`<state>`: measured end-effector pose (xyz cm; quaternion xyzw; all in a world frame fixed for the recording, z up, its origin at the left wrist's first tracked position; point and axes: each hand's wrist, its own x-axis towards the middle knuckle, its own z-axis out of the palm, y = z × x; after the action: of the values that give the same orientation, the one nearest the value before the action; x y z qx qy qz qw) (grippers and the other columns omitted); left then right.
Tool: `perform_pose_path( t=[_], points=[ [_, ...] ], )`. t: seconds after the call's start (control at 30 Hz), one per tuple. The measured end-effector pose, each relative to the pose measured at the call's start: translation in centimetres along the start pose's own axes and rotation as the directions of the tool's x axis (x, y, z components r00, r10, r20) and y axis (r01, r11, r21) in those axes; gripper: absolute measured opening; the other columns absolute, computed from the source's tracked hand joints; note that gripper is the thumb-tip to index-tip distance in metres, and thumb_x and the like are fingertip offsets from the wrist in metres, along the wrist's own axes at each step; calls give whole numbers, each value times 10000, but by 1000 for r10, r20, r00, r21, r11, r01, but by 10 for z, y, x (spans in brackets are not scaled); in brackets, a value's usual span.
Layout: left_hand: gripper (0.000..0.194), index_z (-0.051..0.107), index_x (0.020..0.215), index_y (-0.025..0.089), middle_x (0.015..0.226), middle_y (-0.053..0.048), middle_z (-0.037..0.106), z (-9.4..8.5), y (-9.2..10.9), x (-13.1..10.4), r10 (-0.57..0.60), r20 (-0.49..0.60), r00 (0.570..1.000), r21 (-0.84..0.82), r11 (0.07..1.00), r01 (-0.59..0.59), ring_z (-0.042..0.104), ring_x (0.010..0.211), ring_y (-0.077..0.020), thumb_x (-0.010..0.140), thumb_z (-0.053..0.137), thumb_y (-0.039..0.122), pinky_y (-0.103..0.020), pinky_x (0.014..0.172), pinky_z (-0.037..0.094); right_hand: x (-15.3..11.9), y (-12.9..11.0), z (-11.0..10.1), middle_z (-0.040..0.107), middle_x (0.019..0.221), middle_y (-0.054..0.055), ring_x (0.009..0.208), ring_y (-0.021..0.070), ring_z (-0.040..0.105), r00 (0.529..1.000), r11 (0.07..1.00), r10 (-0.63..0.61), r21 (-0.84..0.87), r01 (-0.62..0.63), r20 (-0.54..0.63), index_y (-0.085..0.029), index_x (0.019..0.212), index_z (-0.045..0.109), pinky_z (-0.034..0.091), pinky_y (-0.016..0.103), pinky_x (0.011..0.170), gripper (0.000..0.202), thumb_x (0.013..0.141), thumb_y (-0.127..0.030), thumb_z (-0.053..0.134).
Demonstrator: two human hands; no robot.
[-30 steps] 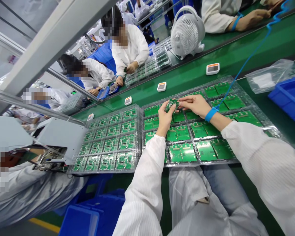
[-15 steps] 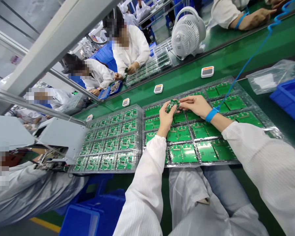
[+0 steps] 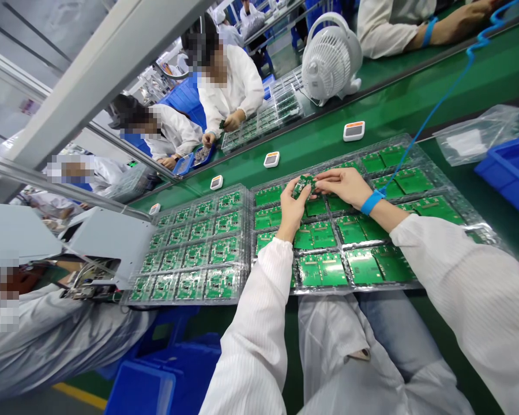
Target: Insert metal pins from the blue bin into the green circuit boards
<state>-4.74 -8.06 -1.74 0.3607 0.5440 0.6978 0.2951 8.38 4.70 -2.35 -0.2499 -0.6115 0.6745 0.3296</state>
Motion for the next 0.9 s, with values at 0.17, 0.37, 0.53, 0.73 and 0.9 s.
perform_pose_path(
  t=[0.17, 0.37, 0.53, 0.73, 0.9],
  points=[
    [504, 812, 1173, 238, 1368, -72, 794, 2, 4, -2, -4, -5, 1000, -33, 999, 4, 757, 1238, -305, 811, 990, 539, -487, 1027, 718, 0, 1, -1, 861, 936, 120, 918, 314, 843, 1000, 1000, -19, -4, 19, -3, -170, 1081, 874, 738, 451, 872, 592, 663, -534, 1079],
    [447, 819, 1161, 246, 1357, -74, 787, 3, 5, -2, 8, 8, 1000, -28, 1000, -8, 737, 1272, -318, 834, 976, 507, -522, 1051, 703, 2, 4, -2, 851, 965, 116, 924, 322, 817, 997, 993, -83, -80, 82, -3, -189, 1041, 861, 722, 453, 789, 629, 654, -654, 1037],
    [457, 800, 1172, 244, 1336, -72, 783, 3, 7, -3, 16, 17, 1000, -9, 1000, -15, 735, 1247, -291, 841, 968, 511, -445, 975, 722, 2, 2, -2, 838, 952, 125, 854, 312, 780, 980, 947, -201, -255, 194, 1, -182, 974, 872, 667, 432, 690, 599, 749, -734, 925],
    [484, 781, 1150, 225, 1250, -65, 774, 5, 9, -4, -18, -7, 1000, -27, 999, 18, 748, 1114, -248, 793, 1005, 464, -463, 974, 712, 0, 1, -6, 844, 1029, 130, 890, 301, 780, 950, 866, -310, -401, 299, 38, -187, 1005, 893, 636, 461, 870, 493, 893, -662, 822],
    [480, 779, 1090, 211, 1153, -43, 764, 6, 9, -3, -2, -30, 1000, -50, 999, 1, 738, 1004, -204, 756, 1027, 448, -404, 902, 718, -2, 0, -5, 853, 1023, 131, 925, 311, 789, 942, 853, -332, -411, 322, 50, -191, 1007, 909, 629, 452, 891, 468, 917, -636, 795]
  ],
)
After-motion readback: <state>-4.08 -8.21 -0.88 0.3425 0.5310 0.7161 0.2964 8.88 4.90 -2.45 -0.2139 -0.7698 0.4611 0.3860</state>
